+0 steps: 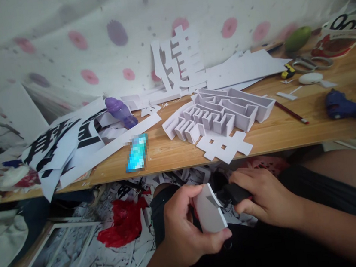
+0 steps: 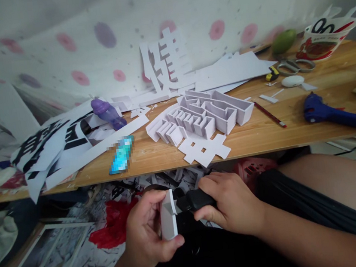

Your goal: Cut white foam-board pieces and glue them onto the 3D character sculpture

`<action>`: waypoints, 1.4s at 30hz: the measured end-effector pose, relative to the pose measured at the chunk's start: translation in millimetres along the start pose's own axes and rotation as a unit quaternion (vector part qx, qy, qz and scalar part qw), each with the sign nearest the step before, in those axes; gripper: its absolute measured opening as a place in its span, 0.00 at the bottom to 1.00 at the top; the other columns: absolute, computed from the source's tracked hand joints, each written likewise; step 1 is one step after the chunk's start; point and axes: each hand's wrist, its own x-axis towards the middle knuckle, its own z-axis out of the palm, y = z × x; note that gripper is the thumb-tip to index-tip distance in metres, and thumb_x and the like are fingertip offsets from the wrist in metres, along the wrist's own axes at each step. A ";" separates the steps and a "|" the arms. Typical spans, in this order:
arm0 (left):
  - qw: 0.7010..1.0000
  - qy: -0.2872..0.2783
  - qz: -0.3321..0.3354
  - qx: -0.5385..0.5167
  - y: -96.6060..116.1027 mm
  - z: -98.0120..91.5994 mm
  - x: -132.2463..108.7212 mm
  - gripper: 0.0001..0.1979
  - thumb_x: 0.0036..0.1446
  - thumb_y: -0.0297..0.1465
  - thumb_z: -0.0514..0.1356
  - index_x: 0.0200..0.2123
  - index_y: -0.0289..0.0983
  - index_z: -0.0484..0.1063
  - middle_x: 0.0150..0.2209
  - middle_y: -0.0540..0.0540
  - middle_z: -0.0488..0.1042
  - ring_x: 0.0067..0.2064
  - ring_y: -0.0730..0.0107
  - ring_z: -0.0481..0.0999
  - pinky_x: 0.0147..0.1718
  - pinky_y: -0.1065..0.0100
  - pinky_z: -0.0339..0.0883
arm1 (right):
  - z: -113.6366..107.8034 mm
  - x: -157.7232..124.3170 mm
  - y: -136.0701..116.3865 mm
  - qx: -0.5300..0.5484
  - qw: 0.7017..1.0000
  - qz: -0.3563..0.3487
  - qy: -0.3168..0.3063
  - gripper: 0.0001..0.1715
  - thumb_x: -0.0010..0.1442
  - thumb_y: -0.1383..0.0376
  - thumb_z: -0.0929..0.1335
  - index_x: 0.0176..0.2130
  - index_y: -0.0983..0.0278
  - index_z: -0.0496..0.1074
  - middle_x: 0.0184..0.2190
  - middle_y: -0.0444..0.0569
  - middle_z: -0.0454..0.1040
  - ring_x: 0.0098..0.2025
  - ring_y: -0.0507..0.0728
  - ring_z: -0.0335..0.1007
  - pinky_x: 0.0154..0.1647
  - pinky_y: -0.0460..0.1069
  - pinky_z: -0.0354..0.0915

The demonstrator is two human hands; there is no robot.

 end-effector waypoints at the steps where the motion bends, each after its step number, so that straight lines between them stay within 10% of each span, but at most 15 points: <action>1: 1.000 0.000 -0.003 0.002 0.4 -0.4 -0.1 0.28 0.34 0.39 0.71 0.41 0.39 0.69 0.30 0.48 0.70 0.29 0.69 0.69 0.26 0.70 0.64 | 0.3 0.4 -0.1 -0.002 1.000 0.000 0.003 0.36 0.60 0.38 0.51 0.30 0.64 0.64 0.24 0.46 0.67 0.26 0.53 0.61 0.28 0.48 0.53; 14: 1.000 0.012 -0.003 0.003 8.5 -3.6 -3.3 0.29 0.31 0.42 0.71 0.39 0.37 0.70 0.28 0.49 0.70 0.26 0.72 0.68 0.23 0.73 0.63 | 5.6 8.1 16.0 -0.036 0.992 0.120 -0.021 0.32 0.62 0.41 0.52 0.32 0.64 0.63 0.27 0.49 0.71 0.29 0.56 0.67 0.30 0.49 0.57; 18: 0.993 0.043 -0.009 0.105 1.2 -3.6 -4.5 0.27 0.36 0.38 0.70 0.41 0.37 0.68 0.32 0.47 0.72 0.30 0.68 0.72 0.27 0.71 0.67 | 5.1 10.1 15.9 0.108 0.982 0.157 -0.016 0.27 0.63 0.44 0.56 0.34 0.64 0.64 0.28 0.48 0.69 0.31 0.56 0.66 0.32 0.49 0.59; 27: 0.920 0.143 0.136 0.339 -21.4 8.0 3.3 0.27 0.41 0.33 0.68 0.46 0.37 0.65 0.38 0.44 0.71 0.39 0.61 0.74 0.34 0.65 0.70 | 21.4 19.2 -14.8 0.498 0.826 0.259 -0.041 0.19 0.46 0.57 0.75 0.27 0.67 0.67 0.21 0.41 0.63 0.24 0.48 0.56 0.26 0.44 0.54; 32: 0.997 0.041 -0.063 0.020 -15.6 0.8 6.6 0.27 0.43 0.48 0.66 0.42 0.37 0.67 0.35 0.44 0.74 0.34 0.63 0.74 0.32 0.66 0.68 | 11.6 24.4 -9.0 0.470 0.842 0.263 -0.034 0.12 0.49 0.63 0.72 0.27 0.66 0.67 0.22 0.41 0.63 0.25 0.48 0.57 0.27 0.44 0.56; 36: 0.925 -0.071 -0.236 -0.290 -12.6 -2.8 12.1 0.23 0.55 0.51 0.53 0.36 0.35 0.66 0.31 0.43 0.76 0.30 0.63 0.77 0.27 0.67 0.68 | 0.4 23.1 -4.3 0.448 0.860 0.224 -0.096 0.09 0.53 0.64 0.70 0.29 0.66 0.67 0.22 0.42 0.66 0.25 0.48 0.59 0.26 0.44 0.57; 42: 0.891 -0.186 -0.245 -0.334 -19.6 -2.5 13.1 0.26 0.46 0.45 0.66 0.44 0.34 0.69 0.36 0.40 0.78 0.32 0.65 0.78 0.32 0.68 0.70 | -7.9 21.9 -3.0 0.363 0.914 0.151 -0.102 0.08 0.56 0.63 0.68 0.30 0.66 0.67 0.23 0.43 0.69 0.26 0.49 0.62 0.27 0.44 0.60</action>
